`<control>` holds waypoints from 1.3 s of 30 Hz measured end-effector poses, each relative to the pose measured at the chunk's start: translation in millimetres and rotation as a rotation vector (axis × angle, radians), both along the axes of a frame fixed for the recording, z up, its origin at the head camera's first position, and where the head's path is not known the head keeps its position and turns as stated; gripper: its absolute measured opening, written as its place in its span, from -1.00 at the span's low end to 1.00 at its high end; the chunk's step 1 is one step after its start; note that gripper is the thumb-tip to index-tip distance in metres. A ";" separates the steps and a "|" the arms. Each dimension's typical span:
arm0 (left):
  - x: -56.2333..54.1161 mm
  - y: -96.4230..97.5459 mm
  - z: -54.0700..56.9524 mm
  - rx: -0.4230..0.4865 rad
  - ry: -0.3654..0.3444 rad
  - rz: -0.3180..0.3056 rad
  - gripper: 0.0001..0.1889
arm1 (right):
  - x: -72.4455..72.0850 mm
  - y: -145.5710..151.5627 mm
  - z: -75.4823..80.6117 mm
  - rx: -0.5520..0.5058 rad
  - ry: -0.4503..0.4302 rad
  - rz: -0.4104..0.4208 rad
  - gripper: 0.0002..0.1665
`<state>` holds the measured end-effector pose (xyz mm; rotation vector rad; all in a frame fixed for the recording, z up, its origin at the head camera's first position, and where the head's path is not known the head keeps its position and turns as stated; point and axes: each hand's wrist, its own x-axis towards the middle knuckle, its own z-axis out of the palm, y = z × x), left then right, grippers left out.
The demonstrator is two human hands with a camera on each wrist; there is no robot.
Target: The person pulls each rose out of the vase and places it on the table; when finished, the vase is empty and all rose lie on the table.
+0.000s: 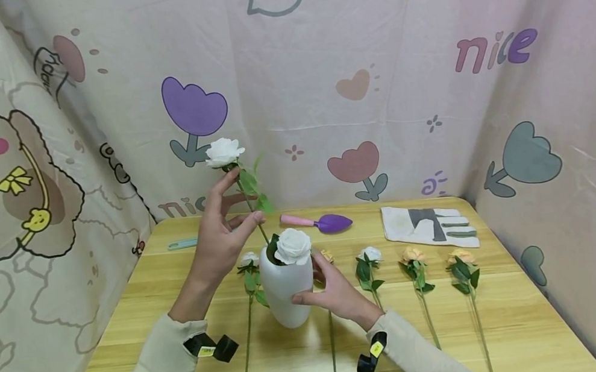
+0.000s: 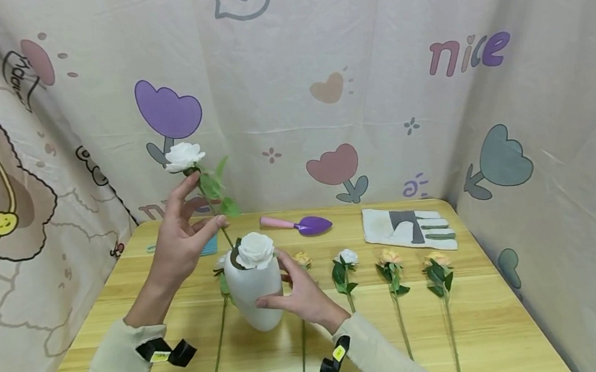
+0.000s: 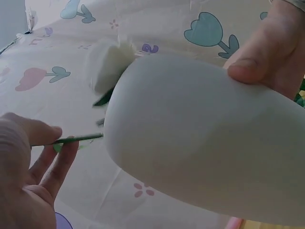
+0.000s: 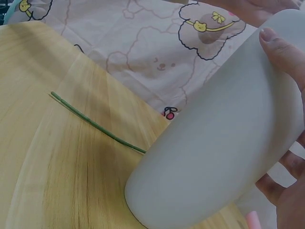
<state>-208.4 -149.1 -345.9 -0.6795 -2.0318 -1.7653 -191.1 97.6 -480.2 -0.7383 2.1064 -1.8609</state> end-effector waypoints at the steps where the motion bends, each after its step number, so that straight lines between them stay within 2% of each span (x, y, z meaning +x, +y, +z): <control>1: -0.4 0.1 -0.1 0.002 -0.001 0.007 -0.12 | -0.2 -0.2 -0.2 -0.003 0.002 0.001 0.09; 10: -0.9 -1.1 -3.6 0.135 -0.031 0.128 -0.41 | 1.6 -1.0 1.6 -0.006 0.003 -0.007 0.09; 14: -0.5 -1.2 -3.9 0.164 -0.042 0.140 -0.46 | 1.4 -1.6 1.3 -0.006 0.014 -0.007 0.13; 16: -1.0 -1.5 -2.6 0.208 -0.041 0.135 -0.52 | 1.1 -1.6 0.7 -0.006 0.015 -0.008 0.13; 23: -4.3 -16.3 10.7 0.341 0.049 0.176 -0.77 | 1.4 -1.3 0.3 -0.009 -0.003 -0.013 0.10; 27: -5.8 -32.6 21.0 0.381 0.014 0.197 -0.76 | 1.3 -1.1 0.5 -0.012 0.009 -0.012 0.15; 33: -5.3 -64.3 26.4 0.368 -0.092 0.198 -0.70 | 1.0 -0.9 0.3 -0.017 0.010 -0.006 0.15; 35: -3.3 -75.6 23.6 0.329 -0.117 0.188 -0.69 | 0.6 -1.2 0.0 -0.017 0.008 -0.005 0.16; 39: 3.0 -99.7 12.3 0.210 -0.151 0.119 -0.72 | 0.2 -1.6 -0.9 -0.022 0.008 -0.002 0.18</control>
